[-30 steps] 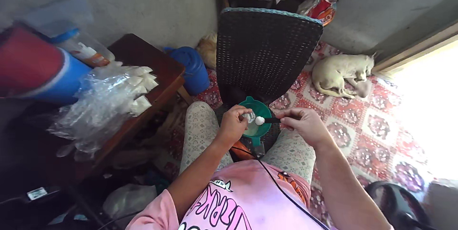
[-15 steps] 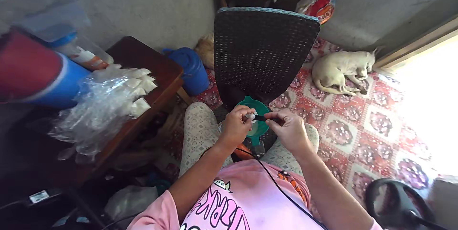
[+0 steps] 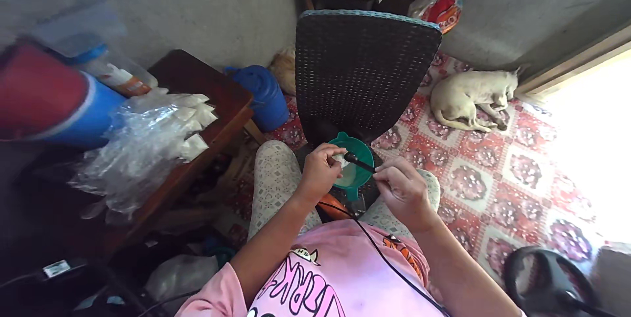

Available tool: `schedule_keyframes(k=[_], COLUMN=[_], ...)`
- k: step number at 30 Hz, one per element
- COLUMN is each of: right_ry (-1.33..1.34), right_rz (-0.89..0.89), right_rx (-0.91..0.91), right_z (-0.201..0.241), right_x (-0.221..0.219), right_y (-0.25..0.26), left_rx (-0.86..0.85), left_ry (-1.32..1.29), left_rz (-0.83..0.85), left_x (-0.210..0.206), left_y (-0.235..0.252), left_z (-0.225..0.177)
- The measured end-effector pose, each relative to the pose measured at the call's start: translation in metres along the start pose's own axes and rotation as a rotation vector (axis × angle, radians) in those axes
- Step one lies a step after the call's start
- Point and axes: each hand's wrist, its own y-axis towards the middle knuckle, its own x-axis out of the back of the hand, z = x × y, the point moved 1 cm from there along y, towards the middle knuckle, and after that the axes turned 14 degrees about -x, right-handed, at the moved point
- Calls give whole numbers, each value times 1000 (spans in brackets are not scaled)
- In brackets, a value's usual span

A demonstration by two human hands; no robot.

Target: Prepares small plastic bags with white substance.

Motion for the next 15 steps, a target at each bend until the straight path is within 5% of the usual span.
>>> schedule_keyframes(k=[5,9,15], right_ry=[-43,-173,-106], right_rz=[-47,181,232], right_rx=[-129,-259,-186], right_z=[-4,-17,0], right_x=[10,-11,-24], right_y=[-1,-3,12], left_rx=[12,-1,-8], left_ry=[-32,-51,-108], left_rz=[7,50,88], left_x=[5,1,3], left_y=[-1,-2,-3], left_z=[-4,-15,-25])
